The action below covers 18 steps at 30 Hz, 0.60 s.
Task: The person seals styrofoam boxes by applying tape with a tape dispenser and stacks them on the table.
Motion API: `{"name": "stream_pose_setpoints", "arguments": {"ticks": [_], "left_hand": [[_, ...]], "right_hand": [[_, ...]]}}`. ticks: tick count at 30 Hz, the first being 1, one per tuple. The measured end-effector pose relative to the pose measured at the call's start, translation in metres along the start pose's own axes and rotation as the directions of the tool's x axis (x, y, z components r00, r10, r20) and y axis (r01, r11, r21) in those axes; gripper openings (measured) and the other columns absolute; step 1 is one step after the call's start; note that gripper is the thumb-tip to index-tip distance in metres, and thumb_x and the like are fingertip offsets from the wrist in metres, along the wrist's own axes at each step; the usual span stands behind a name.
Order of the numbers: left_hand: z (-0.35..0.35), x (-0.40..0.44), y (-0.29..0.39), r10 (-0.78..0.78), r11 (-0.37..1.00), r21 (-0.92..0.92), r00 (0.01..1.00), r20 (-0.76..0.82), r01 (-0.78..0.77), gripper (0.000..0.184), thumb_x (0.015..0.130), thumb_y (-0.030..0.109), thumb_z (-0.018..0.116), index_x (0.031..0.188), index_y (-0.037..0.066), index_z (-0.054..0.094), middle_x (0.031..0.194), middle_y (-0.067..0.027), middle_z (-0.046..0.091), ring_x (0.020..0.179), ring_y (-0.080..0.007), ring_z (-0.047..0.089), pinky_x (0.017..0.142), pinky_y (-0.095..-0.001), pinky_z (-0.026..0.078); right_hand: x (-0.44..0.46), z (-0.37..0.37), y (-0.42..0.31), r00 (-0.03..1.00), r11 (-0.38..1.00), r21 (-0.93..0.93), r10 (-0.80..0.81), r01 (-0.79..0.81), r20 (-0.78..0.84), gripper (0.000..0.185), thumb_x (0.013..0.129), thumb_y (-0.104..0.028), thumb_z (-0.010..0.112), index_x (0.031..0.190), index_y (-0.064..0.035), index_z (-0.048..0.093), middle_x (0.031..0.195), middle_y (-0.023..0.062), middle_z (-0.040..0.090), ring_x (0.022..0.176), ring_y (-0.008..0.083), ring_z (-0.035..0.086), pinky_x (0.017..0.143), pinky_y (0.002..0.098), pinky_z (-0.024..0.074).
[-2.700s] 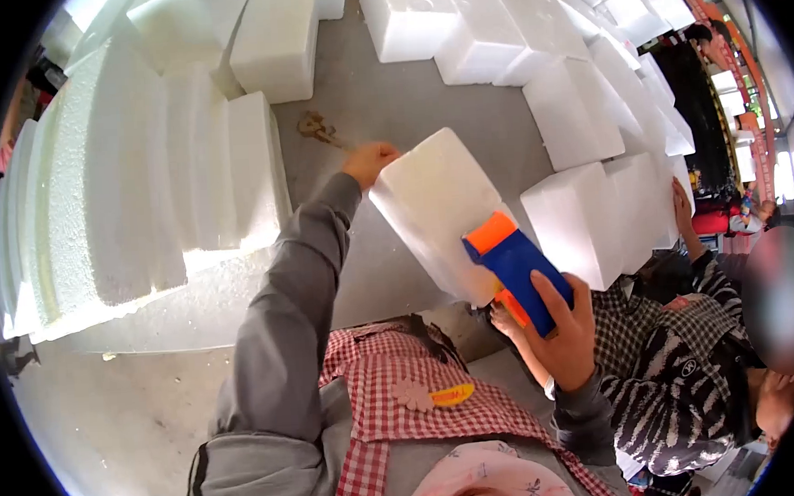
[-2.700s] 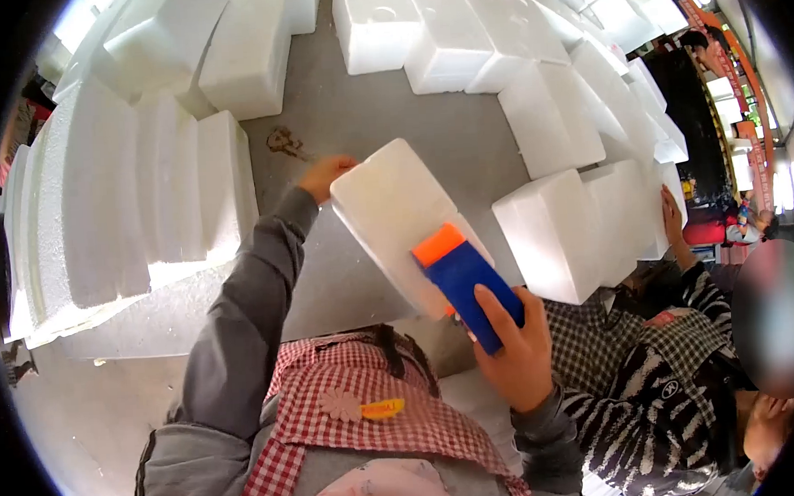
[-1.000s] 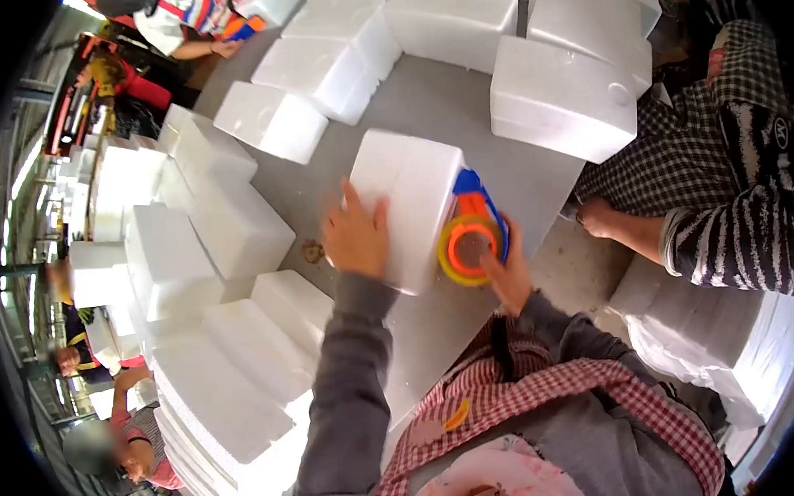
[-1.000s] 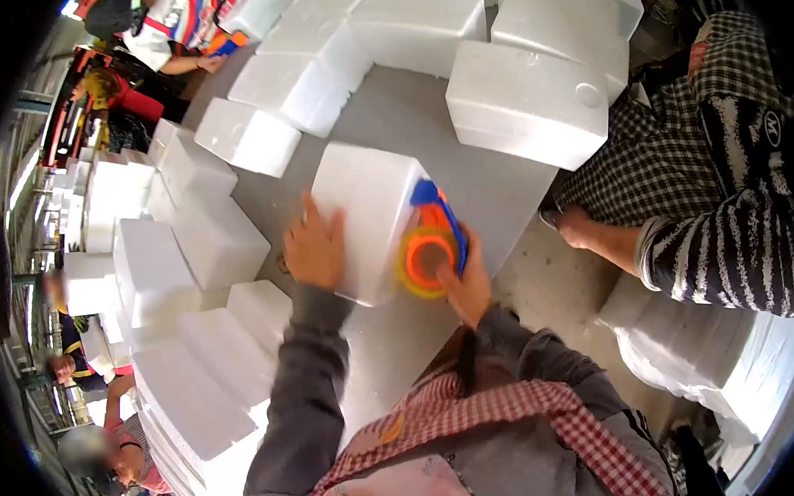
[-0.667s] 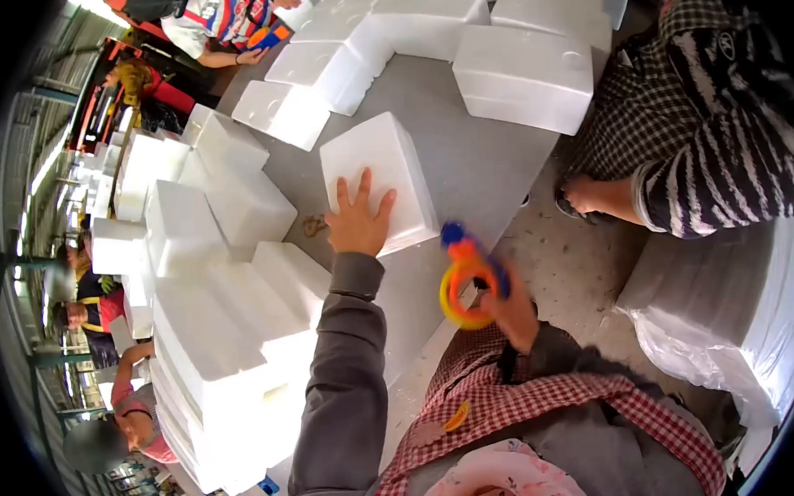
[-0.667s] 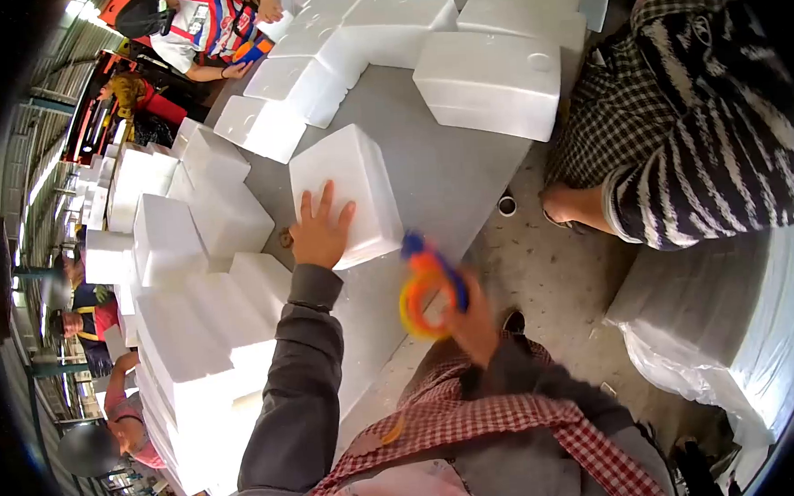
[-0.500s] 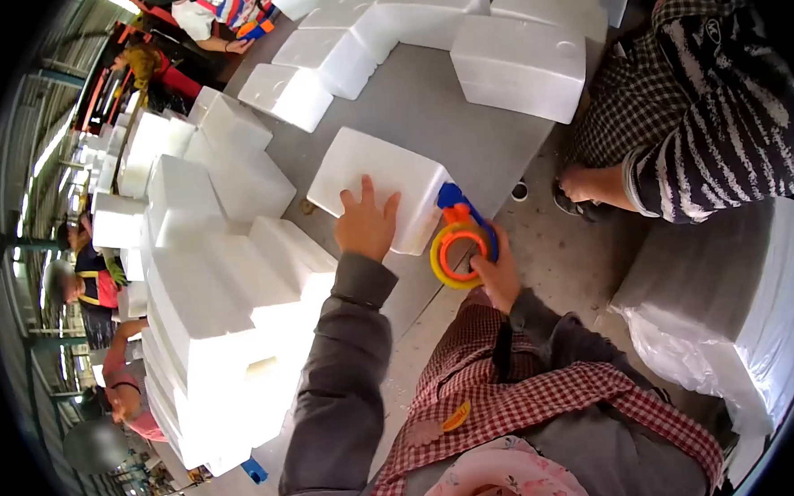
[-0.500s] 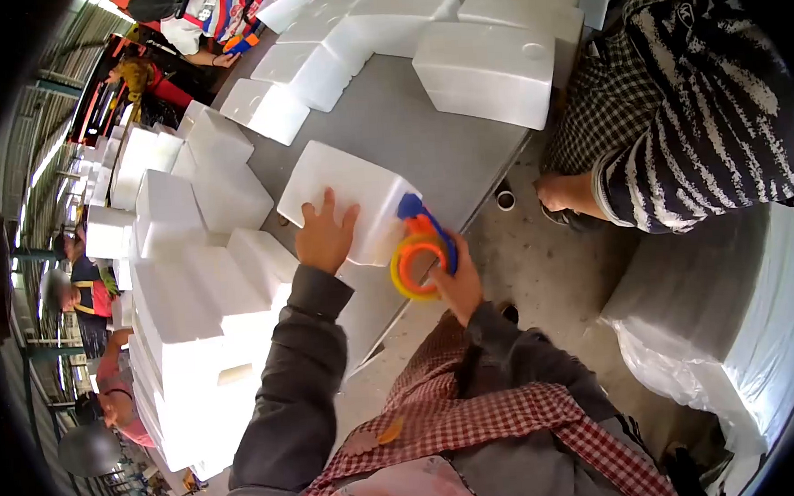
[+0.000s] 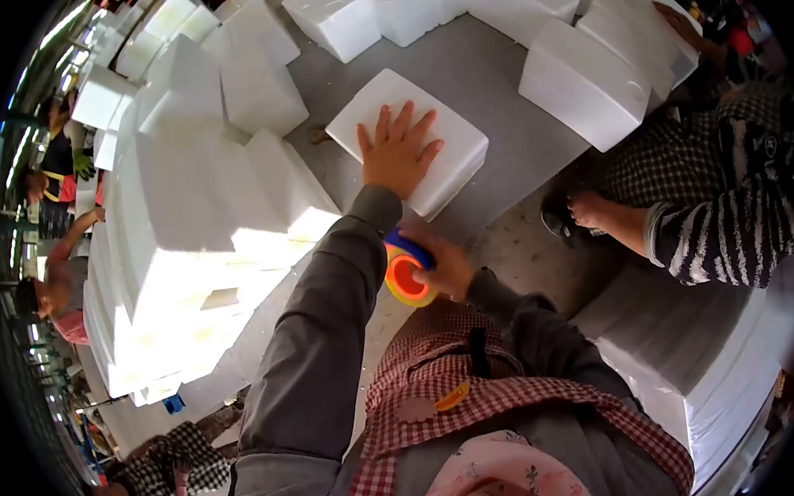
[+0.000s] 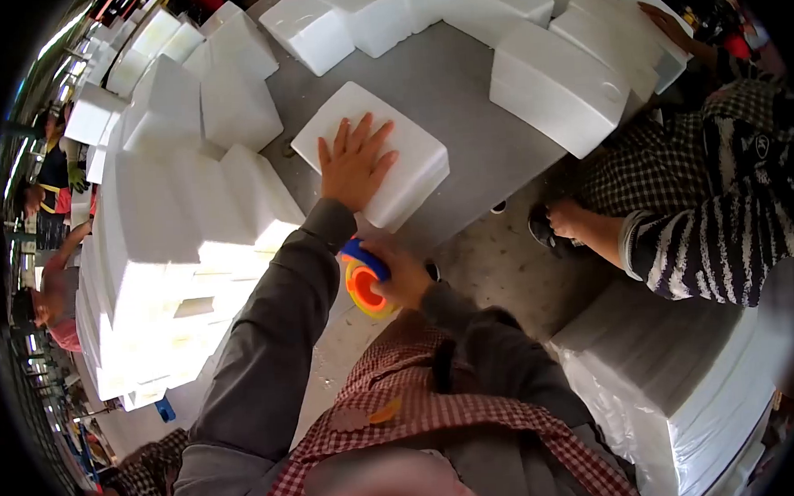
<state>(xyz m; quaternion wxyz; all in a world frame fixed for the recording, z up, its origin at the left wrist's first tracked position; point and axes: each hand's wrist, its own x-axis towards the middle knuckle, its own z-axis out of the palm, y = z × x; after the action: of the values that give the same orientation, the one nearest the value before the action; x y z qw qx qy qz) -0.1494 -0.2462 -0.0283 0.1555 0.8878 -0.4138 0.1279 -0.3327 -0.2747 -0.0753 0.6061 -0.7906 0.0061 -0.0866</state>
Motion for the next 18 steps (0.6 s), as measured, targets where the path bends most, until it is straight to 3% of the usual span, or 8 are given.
{"name": "stream_pose_setpoints", "arguments": {"ticks": [3, 5, 6, 9, 12, 15, 17, 18], "left_hand": [[-0.021, -0.001, -0.021, -0.193, 0.785, -0.62, 0.955, -0.227, 0.012, 0.048, 0.086, 0.037, 0.052, 0.118, 0.003, 0.048, 0.118, -0.0161, 0.049, 0.114, -0.0292, 0.042, 0.096, -0.0407, 0.03], [-0.063, -0.024, -0.015, -0.418, 0.416, -0.76, 0.847, 0.329, 0.5, 0.038, 0.087, 0.04, 0.053, 0.099, 0.004, 0.053, 0.101, -0.0089, 0.055, 0.096, -0.0204, 0.051, 0.086, -0.033, 0.038], [-0.086, -0.033, -0.004, -0.335, 0.048, -0.658, 0.633, 0.698, 0.752, 0.035, 0.087, 0.041, 0.054, 0.094, 0.006, 0.054, 0.097, -0.0057, 0.055, 0.092, -0.0171, 0.053, 0.082, -0.0312, 0.041], [-0.096, -0.04, 0.017, 0.131, -0.385, -0.359, 0.436, 0.89, 0.85, 0.026, 0.091, 0.034, 0.05, 0.099, 0.01, 0.054, 0.094, -0.0004, 0.056, 0.089, -0.0139, 0.052, 0.08, -0.0329, 0.042], [-0.1, -0.022, 0.021, 0.134, -0.502, -0.386, 0.51, 0.85, 0.774, 0.028, 0.09, 0.036, 0.053, 0.09, 0.007, 0.056, 0.079, 0.001, 0.054, 0.078, -0.011, 0.053, 0.071, -0.0222, 0.042], [-0.063, 0.001, -0.014, 0.059, -0.109, -0.867, 0.874, 0.483, 0.487, 0.02, 0.088, 0.026, 0.056, 0.083, 0.007, 0.058, 0.074, 0.0017, 0.054, 0.076, -0.0113, 0.054, 0.069, -0.0241, 0.043], [-0.04, 0.044, -0.065, -0.063, 0.051, -0.972, 0.973, 0.224, 0.227, 0.012, 0.08, 0.018, 0.062, 0.08, 0.006, 0.061, 0.074, -0.0023, 0.059, 0.074, -0.0158, 0.057, 0.067, -0.0292, 0.044], [-0.035, 0.065, -0.085, -0.335, 0.393, -0.891, 0.938, 0.092, 0.228, 0.01, 0.078, 0.016, 0.062, 0.082, 0.007, 0.062, 0.076, -0.0049, 0.06, 0.072, -0.019, 0.057, 0.065, -0.0323, 0.044]], "right_hand": [[-0.034, -0.04, -0.065, 0.988, 0.981, -0.114, 0.153, -0.156, -0.036, 0.057, 0.069, -0.009, 0.064, 0.123, -0.0088, 0.049, 0.095, 0.0213, 0.054, 0.086, 0.0349, 0.055, 0.078, 0.0377, 0.0455], [-0.061, -0.056, -0.077, 0.956, 0.936, -0.339, -0.007, -0.097, -0.292, 0.06, 0.065, -0.007, 0.068, 0.122, -0.0119, 0.051, 0.092, 0.0188, 0.052, 0.081, 0.0339, 0.054, 0.073, 0.0389, 0.0464], [-0.062, -0.064, -0.08, 0.962, 0.929, -0.355, 0.008, -0.108, -0.273, 0.06, 0.065, -0.007, 0.068, 0.122, -0.0119, 0.051, 0.092, 0.0188, 0.052, 0.081, 0.0339, 0.054, 0.073, 0.0389, 0.0464], [-0.056, -0.081, -0.084, 0.961, 0.843, -0.534, -0.091, -0.065, -0.26, 0.062, 0.063, -0.007, 0.071, 0.121, -0.0154, 0.052, 0.098, 0.0197, 0.051, 0.082, 0.0354, 0.054, 0.068, 0.0405, 0.0472], [-0.035, -0.085, -0.082, 0.953, 0.798, -0.603, -0.191, 0.011, -0.236, 0.064, 0.061, -0.006, 0.072, 0.122, -0.0175, 0.052, 0.102, 0.0201, 0.049, 0.085, 0.0357, 0.054, 0.068, 0.0404, 0.0475], [0.001, -0.095, -0.102, 0.958, 0.77, -0.634, -0.228, 0.069, -0.172, 0.065, 0.062, -0.006, 0.071, 0.122, -0.0159, 0.051, 0.103, 0.0202, 0.048, 0.087, 0.0357, 0.053, 0.069, 0.0397, 0.0475], [0.031, -0.095, -0.122, 0.947, 0.683, -0.727, -0.185, -0.07, -0.265, 0.065, 0.062, -0.006, 0.07, 0.123, -0.0156, 0.05, 0.103, 0.0198, 0.047, 0.086, 0.0357, 0.053, 0.069, 0.0392, 0.0477], [0.048, -0.097, -0.131, 0.956, 0.683, -0.723, -0.136, -0.1, -0.261, 0.064, 0.063, -0.006, 0.069, 0.123, -0.0151, 0.05, 0.104, 0.0205, 0.045, 0.084, 0.0362, 0.054, 0.069, 0.0388, 0.0481]]}}
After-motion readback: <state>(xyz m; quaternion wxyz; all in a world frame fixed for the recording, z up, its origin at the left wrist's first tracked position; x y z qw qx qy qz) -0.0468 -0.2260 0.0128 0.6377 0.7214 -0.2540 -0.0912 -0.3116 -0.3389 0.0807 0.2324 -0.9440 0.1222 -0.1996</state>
